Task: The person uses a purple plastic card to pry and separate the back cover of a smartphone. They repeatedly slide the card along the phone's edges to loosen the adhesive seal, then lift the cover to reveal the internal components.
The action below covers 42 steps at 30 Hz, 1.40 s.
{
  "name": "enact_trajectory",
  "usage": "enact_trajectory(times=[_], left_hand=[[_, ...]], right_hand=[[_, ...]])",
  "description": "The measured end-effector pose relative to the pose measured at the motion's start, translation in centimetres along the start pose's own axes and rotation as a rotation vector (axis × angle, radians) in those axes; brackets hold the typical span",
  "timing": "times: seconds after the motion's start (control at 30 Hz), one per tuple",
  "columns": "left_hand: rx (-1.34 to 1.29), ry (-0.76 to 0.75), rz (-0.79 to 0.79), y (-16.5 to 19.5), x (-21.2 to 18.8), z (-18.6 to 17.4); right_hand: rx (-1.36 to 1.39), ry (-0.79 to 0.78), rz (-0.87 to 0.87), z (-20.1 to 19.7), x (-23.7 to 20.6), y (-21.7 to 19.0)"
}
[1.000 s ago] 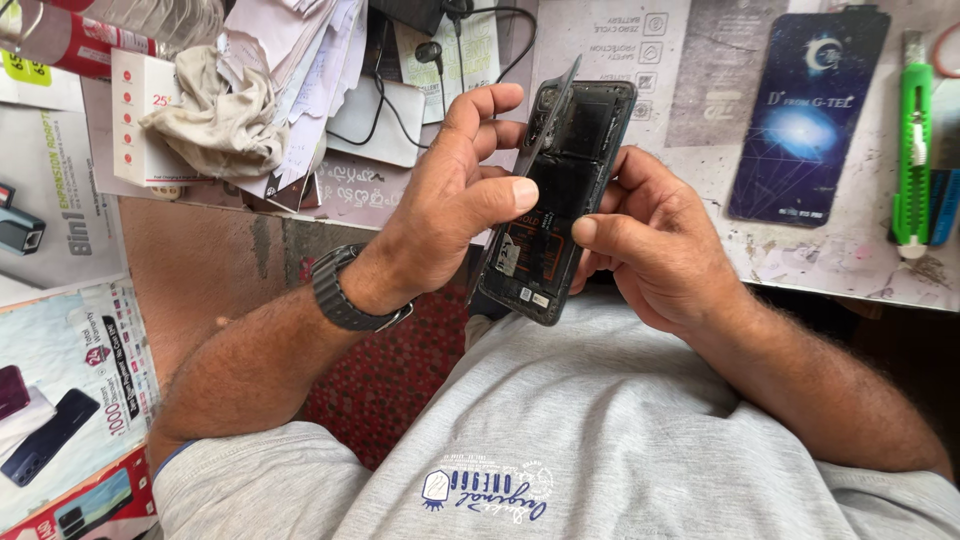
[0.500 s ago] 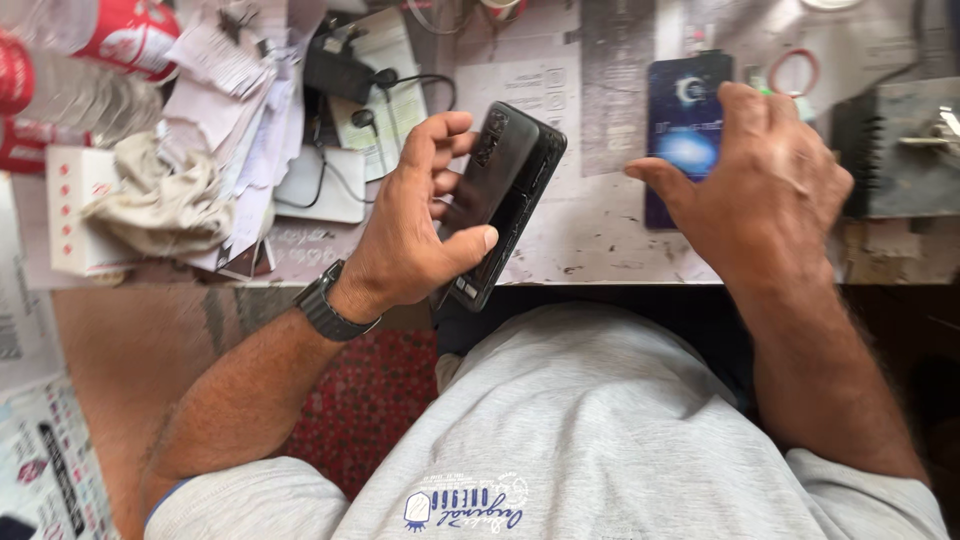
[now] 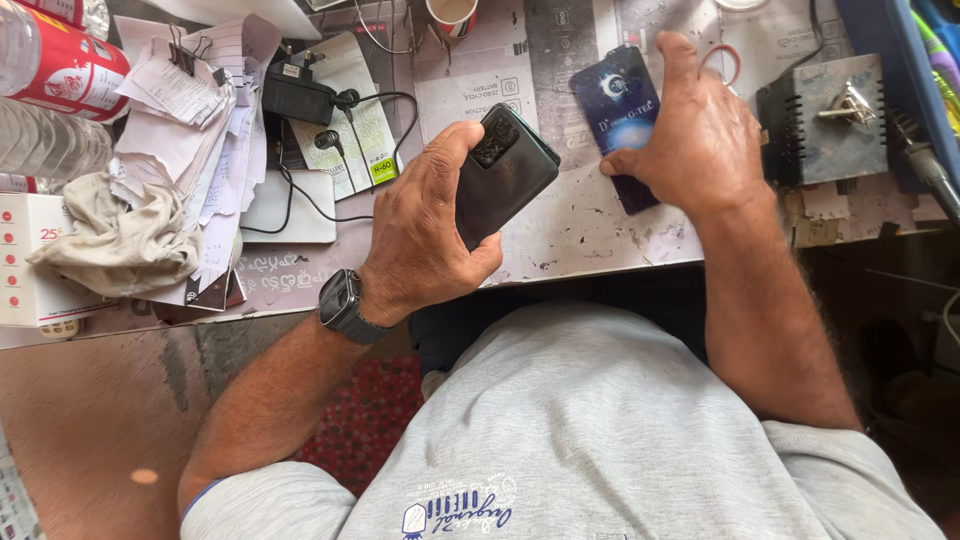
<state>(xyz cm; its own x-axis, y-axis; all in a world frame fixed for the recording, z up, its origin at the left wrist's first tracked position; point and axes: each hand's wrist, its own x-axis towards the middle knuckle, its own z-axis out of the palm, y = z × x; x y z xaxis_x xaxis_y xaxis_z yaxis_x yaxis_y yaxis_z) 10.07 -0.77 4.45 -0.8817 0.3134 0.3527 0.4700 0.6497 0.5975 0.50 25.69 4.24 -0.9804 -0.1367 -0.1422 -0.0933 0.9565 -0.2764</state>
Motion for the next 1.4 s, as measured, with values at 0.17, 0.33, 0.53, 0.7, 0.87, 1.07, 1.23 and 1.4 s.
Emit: enact_trajectory(times=[0.17, 0.33, 0.53, 0.7, 0.87, 1.07, 1.23, 1.4], left_hand=[[0.035, 0.036, 0.048, 0.3, -0.1, 0.7], [0.032, 0.037, 0.005, 0.4, 0.2, 1.5], [0.048, 0.035, -0.032, -0.4, 0.1, 2.2], [0.090, 0.062, -0.010, -1.1, 0.4, 2.6], [0.083, 0.060, -0.001, -2.1, 0.5, 2.8], [0.040, 0.079, 0.021, -3.0, 0.3, 2.4], [0.001, 0.066, -0.004, -3.6, 0.2, 2.2], [0.000, 0.079, 0.018, -3.9, 0.3, 2.4]], right_hand=[[0.055, -0.042, 0.062, -0.4, 0.5, -0.4], [0.059, -0.083, 0.077, -0.8, 0.2, -0.7], [-0.045, -0.058, 0.061, -0.9, 0.8, 0.0], [0.013, -0.066, 0.088, -0.7, 1.6, -0.1], [-0.010, -0.067, 0.083, -0.6, 1.4, -0.7], [0.310, 0.076, -0.030, -1.1, 0.0, -0.7], [0.947, 0.045, -0.180, -0.5, -1.3, -0.1], [1.337, -0.043, -0.236, 2.7, -1.5, -1.1]])
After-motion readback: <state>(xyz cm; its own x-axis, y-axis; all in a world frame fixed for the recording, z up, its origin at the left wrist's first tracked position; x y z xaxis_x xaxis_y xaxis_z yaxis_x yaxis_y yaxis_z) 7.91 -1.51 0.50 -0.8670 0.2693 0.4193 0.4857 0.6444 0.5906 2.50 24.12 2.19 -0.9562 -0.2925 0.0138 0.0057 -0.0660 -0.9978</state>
